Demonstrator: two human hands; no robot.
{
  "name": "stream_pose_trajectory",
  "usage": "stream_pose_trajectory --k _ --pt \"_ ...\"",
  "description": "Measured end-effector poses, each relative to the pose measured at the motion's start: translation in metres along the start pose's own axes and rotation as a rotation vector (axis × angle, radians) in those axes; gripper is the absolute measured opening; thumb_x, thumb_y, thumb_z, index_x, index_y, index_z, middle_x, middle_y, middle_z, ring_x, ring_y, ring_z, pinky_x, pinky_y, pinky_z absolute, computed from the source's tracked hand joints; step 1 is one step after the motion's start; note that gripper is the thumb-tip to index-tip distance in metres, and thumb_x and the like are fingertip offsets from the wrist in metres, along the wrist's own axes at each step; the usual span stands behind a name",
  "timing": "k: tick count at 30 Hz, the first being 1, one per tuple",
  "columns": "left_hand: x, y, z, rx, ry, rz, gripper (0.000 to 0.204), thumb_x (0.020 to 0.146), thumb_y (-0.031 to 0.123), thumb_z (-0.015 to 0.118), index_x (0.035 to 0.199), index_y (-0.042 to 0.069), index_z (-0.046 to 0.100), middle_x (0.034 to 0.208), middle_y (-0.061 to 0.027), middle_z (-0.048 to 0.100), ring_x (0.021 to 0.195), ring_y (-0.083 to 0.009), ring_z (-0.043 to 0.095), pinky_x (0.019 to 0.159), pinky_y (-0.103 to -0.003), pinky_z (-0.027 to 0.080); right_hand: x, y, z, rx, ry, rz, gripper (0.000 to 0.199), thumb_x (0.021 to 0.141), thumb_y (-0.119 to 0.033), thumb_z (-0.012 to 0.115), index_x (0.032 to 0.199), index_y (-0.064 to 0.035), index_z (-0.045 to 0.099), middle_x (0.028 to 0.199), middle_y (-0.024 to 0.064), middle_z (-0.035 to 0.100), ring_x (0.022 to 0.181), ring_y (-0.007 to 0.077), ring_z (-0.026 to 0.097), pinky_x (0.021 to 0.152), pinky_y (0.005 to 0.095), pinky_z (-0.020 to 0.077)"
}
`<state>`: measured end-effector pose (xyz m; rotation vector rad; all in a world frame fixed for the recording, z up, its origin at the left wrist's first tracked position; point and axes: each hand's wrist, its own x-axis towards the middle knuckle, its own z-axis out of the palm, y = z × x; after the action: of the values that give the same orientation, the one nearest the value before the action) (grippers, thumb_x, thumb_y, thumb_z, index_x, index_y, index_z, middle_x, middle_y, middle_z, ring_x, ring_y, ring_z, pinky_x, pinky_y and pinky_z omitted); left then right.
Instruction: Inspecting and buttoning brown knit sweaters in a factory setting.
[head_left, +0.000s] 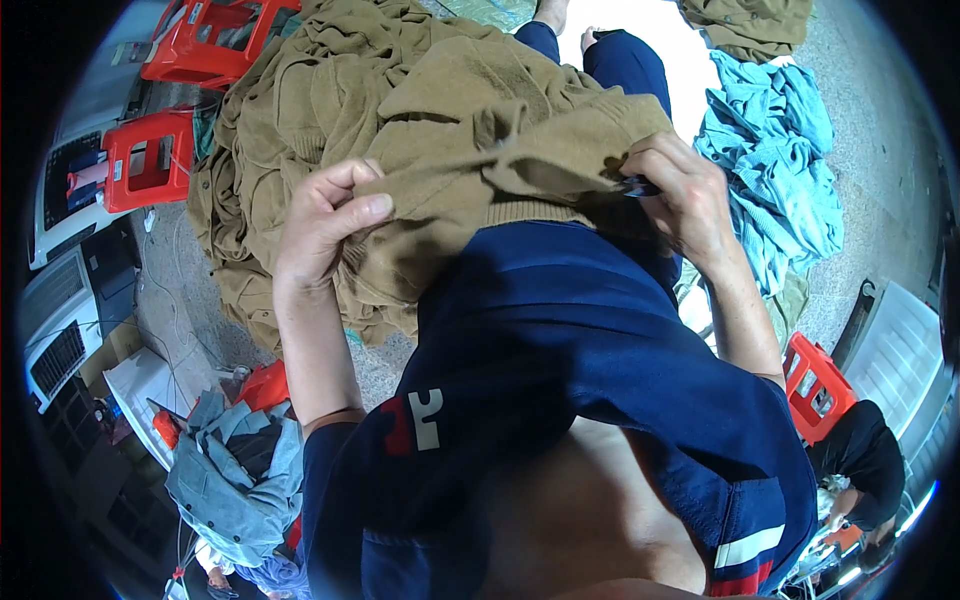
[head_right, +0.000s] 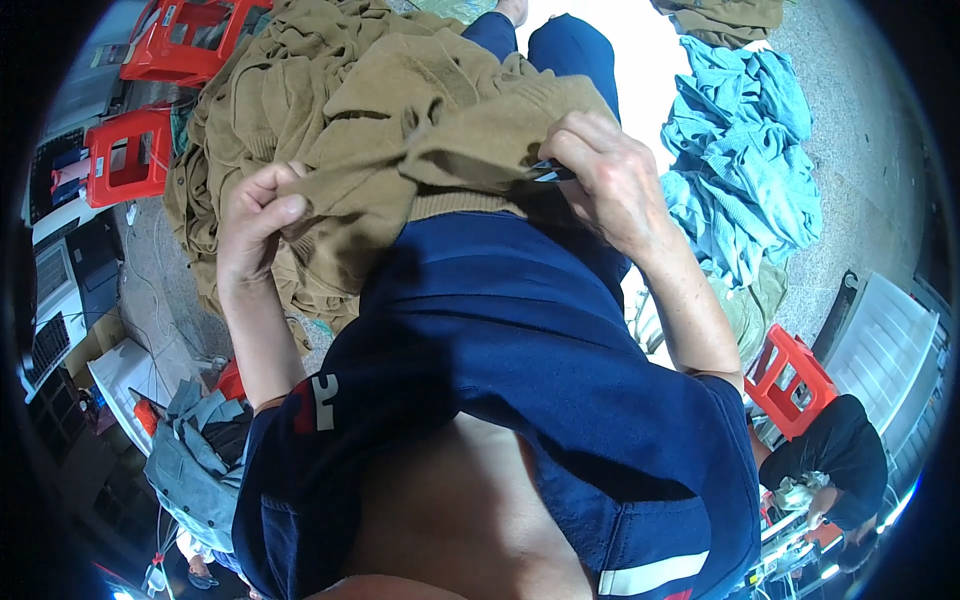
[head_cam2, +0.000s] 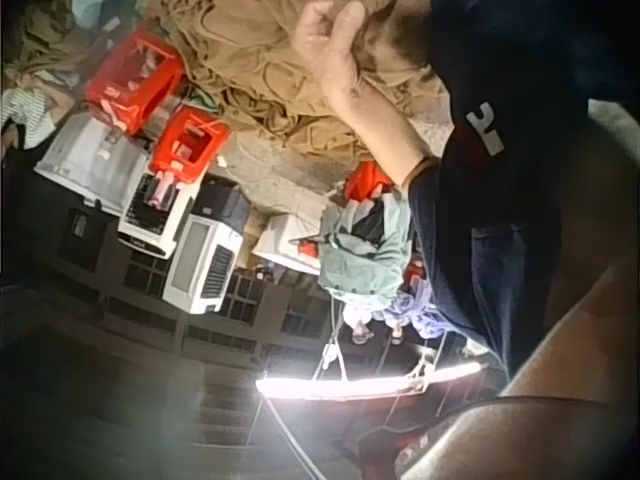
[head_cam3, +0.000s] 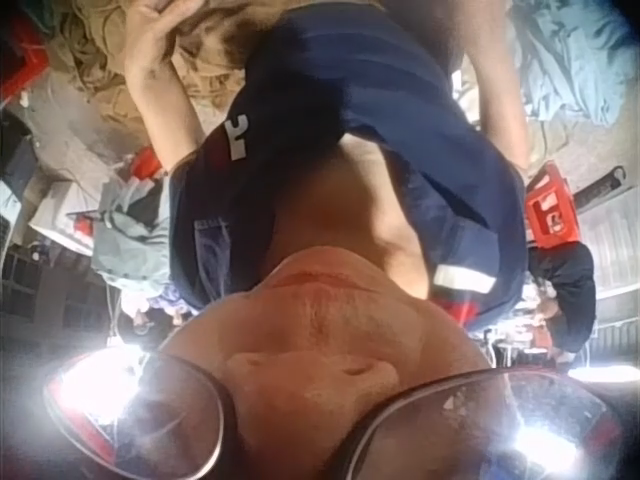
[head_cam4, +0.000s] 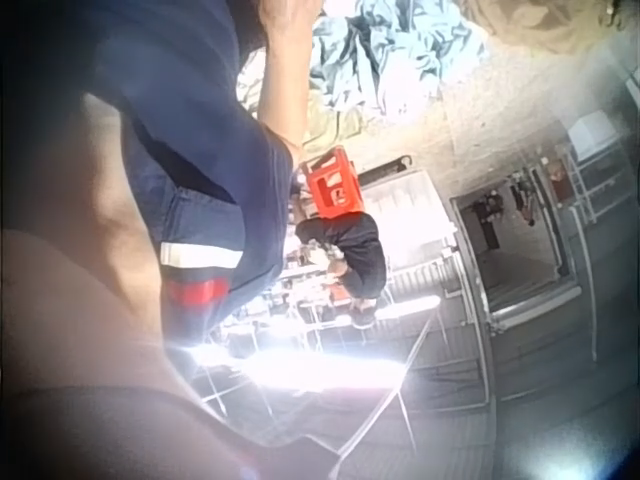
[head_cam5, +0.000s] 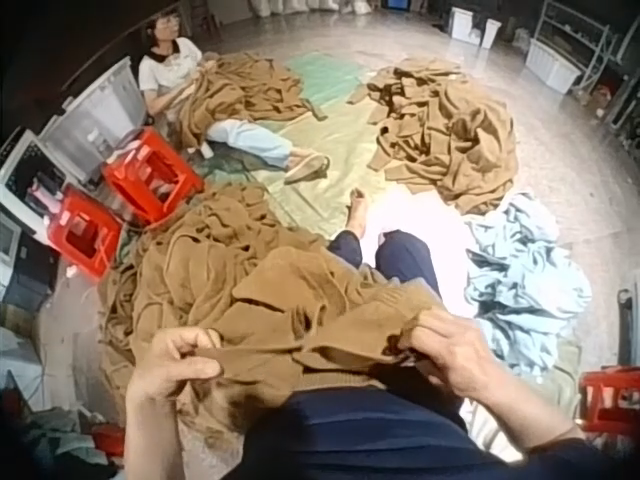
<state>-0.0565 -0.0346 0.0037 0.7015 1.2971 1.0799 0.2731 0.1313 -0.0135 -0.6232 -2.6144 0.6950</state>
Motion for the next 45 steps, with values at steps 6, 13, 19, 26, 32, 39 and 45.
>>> stream_pose_trajectory --k 6,13,19,26,32,39,45 --pt "0.025 0.031 0.059 0.007 -0.004 0.165 0.019 0.080 0.014 0.073 0.092 0.001 0.066 0.084 -0.0007 0.063 0.075 -0.0072 0.059 0.070 -0.020 0.047 0.036 -0.029 -0.001 0.134 0.428 -0.397 0.022 0.062 0.002 0.066 0.083 -0.0016 0.063 0.081 0.0101 0.062 0.067 0.0232 0.063 0.053 0.0316 0.0489" --pt "0.049 0.018 0.091 -0.228 -0.092 0.145 0.015 0.092 0.009 0.063 0.102 -0.003 0.064 0.088 -0.0008 0.065 0.079 -0.0039 0.058 0.073 -0.018 0.047 0.036 -0.029 0.009 0.181 0.143 -0.312 0.035 0.065 0.006 0.066 0.098 -0.0011 0.063 0.086 0.0096 0.058 0.074 0.0238 0.063 0.060 0.0326 0.0514" --pt "0.058 0.006 0.092 -0.137 -0.086 0.180 0.017 0.092 0.010 0.064 0.102 -0.003 0.063 0.089 -0.0008 0.064 0.080 -0.0038 0.057 0.073 -0.018 0.047 0.026 -0.019 0.020 0.103 0.309 -0.407 0.034 0.065 0.004 0.068 0.097 -0.0012 0.060 0.085 0.0095 0.058 0.069 0.0229 0.062 0.054 0.0305 0.0503" --pt "0.050 0.010 0.101 -0.007 -0.192 0.127 0.024 0.092 0.014 0.063 0.106 -0.004 0.061 0.089 -0.0001 0.062 0.084 -0.0045 0.054 0.076 -0.020 0.045 0.031 -0.013 0.039 0.078 0.397 -0.521 0.028 0.070 -0.002 0.069 0.095 0.0007 0.059 0.086 0.0113 0.059 0.065 0.0216 0.060 0.052 0.0300 0.0498" --pt "0.044 -0.002 0.097 0.352 -0.079 0.437 0.027 0.082 0.012 0.073 0.100 0.000 0.059 0.084 -0.0001 0.059 0.081 -0.0063 0.053 0.073 -0.023 0.045 0.040 -0.024 0.038 0.182 0.307 -0.409 0.028 0.071 0.000 0.070 0.096 -0.0022 0.058 0.091 0.0105 0.057 0.077 0.0230 0.062 0.059 0.0306 0.0511" --pt "0.035 0.011 0.085 0.357 -0.104 0.463 0.024 0.077 0.011 0.078 0.089 0.001 0.060 0.077 -0.0020 0.059 0.070 -0.0104 0.056 0.061 -0.026 0.046 0.051 -0.034 0.039 0.306 0.271 -0.385 0.019 0.075 0.000 0.068 0.088 -0.0057 0.055 0.096 0.0078 0.057 0.079 0.0216 0.063 0.060 0.0319 0.0517" --pt "0.028 0.023 0.088 0.789 -0.003 0.565 0.026 0.072 0.003 0.079 0.091 -0.001 0.062 0.086 -0.0067 0.063 0.079 -0.0151 0.062 0.069 -0.028 0.050 0.052 -0.037 0.045 0.347 0.274 -0.328 0.020 0.077 -0.007 0.072 0.086 -0.0062 0.055 0.094 0.0064 0.058 0.075 0.0201 0.063 0.057 0.0293 0.0511"
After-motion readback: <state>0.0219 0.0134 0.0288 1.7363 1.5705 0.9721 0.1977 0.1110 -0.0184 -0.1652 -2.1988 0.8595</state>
